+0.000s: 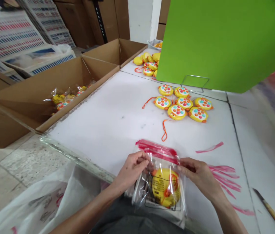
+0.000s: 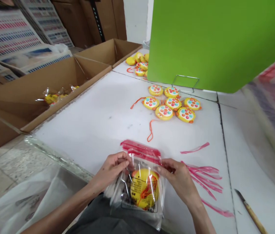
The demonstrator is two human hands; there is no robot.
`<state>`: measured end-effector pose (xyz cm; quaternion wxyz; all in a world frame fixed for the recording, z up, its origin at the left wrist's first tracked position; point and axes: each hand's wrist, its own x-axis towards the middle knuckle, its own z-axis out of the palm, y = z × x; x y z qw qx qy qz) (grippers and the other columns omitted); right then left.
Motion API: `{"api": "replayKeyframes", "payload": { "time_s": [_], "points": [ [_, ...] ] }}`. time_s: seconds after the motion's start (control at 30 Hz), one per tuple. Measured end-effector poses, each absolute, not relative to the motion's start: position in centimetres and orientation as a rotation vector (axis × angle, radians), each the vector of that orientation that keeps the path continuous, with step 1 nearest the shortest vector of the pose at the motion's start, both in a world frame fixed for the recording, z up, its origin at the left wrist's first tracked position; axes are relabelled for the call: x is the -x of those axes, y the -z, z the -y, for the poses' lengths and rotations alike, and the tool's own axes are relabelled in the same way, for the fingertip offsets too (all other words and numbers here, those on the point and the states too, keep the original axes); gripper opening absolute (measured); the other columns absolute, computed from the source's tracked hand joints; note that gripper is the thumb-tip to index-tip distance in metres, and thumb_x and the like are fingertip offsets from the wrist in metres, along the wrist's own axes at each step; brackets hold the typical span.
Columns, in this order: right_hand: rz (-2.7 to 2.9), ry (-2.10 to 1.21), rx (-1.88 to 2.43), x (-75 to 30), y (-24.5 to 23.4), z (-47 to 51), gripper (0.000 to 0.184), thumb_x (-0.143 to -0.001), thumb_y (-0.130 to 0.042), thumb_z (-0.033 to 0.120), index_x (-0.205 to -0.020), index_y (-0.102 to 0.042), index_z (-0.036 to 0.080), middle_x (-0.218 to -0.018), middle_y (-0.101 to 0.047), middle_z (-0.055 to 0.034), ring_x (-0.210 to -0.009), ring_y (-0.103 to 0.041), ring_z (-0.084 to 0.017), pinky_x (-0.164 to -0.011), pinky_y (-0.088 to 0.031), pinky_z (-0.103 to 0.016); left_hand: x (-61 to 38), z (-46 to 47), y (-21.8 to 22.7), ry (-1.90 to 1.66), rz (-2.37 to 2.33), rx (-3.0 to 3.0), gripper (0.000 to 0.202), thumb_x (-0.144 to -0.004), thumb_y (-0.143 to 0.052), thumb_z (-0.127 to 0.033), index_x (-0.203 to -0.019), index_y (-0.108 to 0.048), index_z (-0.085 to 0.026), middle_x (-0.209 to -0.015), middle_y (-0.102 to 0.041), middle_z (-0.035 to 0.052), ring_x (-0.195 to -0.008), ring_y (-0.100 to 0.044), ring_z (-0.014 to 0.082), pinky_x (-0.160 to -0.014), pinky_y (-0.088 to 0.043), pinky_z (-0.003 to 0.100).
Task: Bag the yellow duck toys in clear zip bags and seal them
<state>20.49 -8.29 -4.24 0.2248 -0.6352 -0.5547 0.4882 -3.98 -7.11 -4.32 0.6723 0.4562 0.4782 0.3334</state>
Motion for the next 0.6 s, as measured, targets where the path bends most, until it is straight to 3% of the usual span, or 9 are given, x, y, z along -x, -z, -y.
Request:
{"api": "replayKeyframes", "payload": {
  "time_s": [0.17, 0.37, 0.6],
  "points": [
    [1.433, -1.394, 1.68, -20.4, 4.7, 8.2, 0.024, -0.076, -0.062, 0.041, -0.081, -0.062, 0.017, -0.072, -0.062, -0.001, -0.067, -0.053, -0.016, -0.062, -0.04, -0.026, 4.4, 7.1, 4.4, -0.745, -1.061, -1.058, 0.008, -0.083, -0.048, -0.022, -0.081, -0.053, -0.016, -0.077, -0.066, 0.0042, -0.074, -0.063, 0.0161, -0.063, -0.045, 0.025],
    [1.567, -1.247, 1.641, -20.3, 4.2, 9.0, 0.017, -0.081, -0.054, 0.033, -0.072, -0.057, 0.018, -0.064, -0.051, 0.0032, -0.059, -0.044, -0.012, -0.056, -0.033, -0.024, 5.2, 7.2, 4.3, -0.741, -1.052, -1.023, 0.009, -0.085, -0.047, -0.026, -0.08, -0.048, -0.019, -0.068, -0.06, -0.0011, -0.062, -0.058, 0.0128, -0.058, -0.043, 0.023],
    [1.78, -1.15, 1.586, -19.9, 3.6, 9.2, 0.019, -0.082, -0.043, 0.019, -0.073, -0.059, 0.02, -0.072, -0.058, 0.0011, -0.067, -0.051, -0.014, -0.06, -0.037, -0.025, 5.1, 7.4, 4.0, -0.731, -1.16, -1.075, 0.017, -0.078, -0.042, -0.016, -0.065, -0.052, -0.016, -0.065, -0.056, -0.0006, -0.064, -0.055, 0.0125, -0.059, -0.042, 0.022]
  ]
}}
